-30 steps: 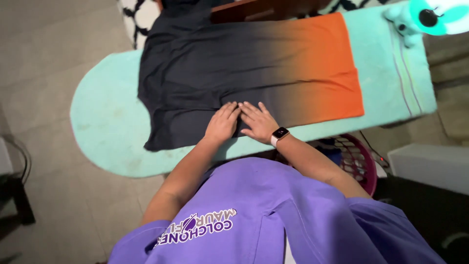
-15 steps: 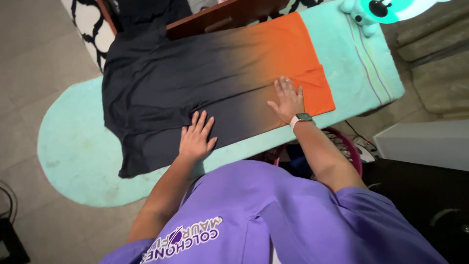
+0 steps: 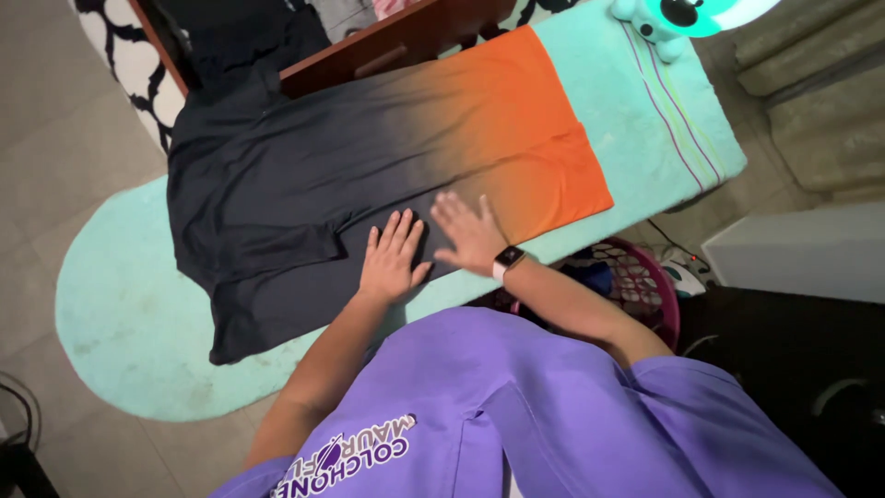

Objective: The person folds a pink patterned cloth and places it in a drawer. Then they fold a black and orange t-shirt and a blue t-shirt on a light blue ironing board, smoothing each before placing them in the drawer.

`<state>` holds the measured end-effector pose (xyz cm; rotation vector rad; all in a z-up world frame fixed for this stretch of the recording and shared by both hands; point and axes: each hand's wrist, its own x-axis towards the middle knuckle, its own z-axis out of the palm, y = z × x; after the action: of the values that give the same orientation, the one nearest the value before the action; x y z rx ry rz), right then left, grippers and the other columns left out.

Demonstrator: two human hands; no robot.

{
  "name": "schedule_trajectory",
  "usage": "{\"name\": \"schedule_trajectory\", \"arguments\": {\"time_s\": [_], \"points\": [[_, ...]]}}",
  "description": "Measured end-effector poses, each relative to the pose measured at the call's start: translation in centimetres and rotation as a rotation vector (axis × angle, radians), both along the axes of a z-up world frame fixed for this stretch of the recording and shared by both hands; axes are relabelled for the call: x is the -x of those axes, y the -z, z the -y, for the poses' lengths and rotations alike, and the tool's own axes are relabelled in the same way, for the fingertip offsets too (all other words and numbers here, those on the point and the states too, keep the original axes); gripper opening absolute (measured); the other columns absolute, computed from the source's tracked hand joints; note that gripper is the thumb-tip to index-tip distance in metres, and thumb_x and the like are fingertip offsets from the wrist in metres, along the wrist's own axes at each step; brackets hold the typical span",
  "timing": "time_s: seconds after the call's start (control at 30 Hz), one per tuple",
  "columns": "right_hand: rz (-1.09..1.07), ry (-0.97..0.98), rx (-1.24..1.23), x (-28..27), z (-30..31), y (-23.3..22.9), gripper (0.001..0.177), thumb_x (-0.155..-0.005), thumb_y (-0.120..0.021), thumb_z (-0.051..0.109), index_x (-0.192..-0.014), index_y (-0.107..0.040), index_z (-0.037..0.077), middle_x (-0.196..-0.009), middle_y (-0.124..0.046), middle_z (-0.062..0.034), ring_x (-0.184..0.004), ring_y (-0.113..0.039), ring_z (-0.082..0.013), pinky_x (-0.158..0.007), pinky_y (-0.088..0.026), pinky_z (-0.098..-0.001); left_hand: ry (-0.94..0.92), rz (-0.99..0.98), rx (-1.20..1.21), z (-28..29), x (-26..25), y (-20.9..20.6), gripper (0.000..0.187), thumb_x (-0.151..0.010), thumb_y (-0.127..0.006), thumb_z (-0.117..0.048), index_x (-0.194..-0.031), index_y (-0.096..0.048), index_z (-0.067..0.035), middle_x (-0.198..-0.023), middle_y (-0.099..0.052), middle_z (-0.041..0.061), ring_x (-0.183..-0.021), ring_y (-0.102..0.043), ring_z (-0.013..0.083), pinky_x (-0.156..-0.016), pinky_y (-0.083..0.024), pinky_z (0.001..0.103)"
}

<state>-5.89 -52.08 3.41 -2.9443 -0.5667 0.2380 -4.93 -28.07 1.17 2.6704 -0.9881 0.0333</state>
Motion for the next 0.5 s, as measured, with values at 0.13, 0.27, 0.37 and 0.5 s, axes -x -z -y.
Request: {"name": "schedule_trajectory", "arguments": {"time_s": [0.13, 0.27, 0.37, 0.5], "points": [[-0.036, -0.039, -0.01, 0.3, 3.4, -0.3, 0.093, -0.096, -0.034, 0.078, -0.168, -0.013, 0.023, -0.175, -0.016, -0.0082, -0.161, -0.014, -0.0285, -0.116, -0.017, -0.0791, -0.004, -0.152, -0.141, 0.6, -0.4, -2.3, 0.087, -0.092, -0.053, -0.067, -0.165, -0.028, -0.028, -0.175, -0.016, 0.005, -0.161, -0.012, 0.03, -0.123, -0.019, 0.064], [0.066, 0.257, 0.082, -0.9, 10.9, 1.1, 0.094, -0.095, -0.032, 0.08, -0.168, -0.019, 0.023, -0.175, -0.017, -0.0056, -0.161, -0.013, -0.0245, -0.116, -0.017, -0.077, -0.008, -0.233, -0.236, 0.6, -0.4, -3.1, 0.085, -0.094, -0.049, -0.069, -0.166, -0.021, -0.032, -0.176, -0.01, 0.003, -0.162, -0.006, 0.0285, -0.125, -0.014, 0.064], [0.14, 0.472, 0.051, -1.6, 15.7, 1.7, 0.091, -0.097, -0.04, 0.074, -0.169, -0.019, 0.021, -0.175, -0.016, -0.0063, -0.161, -0.013, -0.0249, -0.116, -0.018, -0.0771, -0.015, -0.236, -0.254, 0.6, -0.3, -3.2, 0.085, -0.094, -0.048, -0.069, -0.166, -0.02, -0.033, -0.176, -0.009, 0.002, -0.162, -0.006, 0.0277, -0.125, -0.012, 0.063], [0.219, 0.656, 0.091, -2.2, 16.4, 2.1, 0.09, -0.099, -0.05, 0.066, -0.167, -0.022, 0.015, -0.175, -0.016, -0.0107, -0.161, -0.013, -0.0281, -0.114, -0.015, -0.0829, -0.014, -0.252, -0.268, 0.6, -0.3, -3.0, 0.086, -0.094, -0.047, -0.07, -0.166, -0.02, -0.033, -0.176, -0.009, 0.002, -0.162, -0.006, 0.0282, -0.125, -0.012, 0.063]]}}
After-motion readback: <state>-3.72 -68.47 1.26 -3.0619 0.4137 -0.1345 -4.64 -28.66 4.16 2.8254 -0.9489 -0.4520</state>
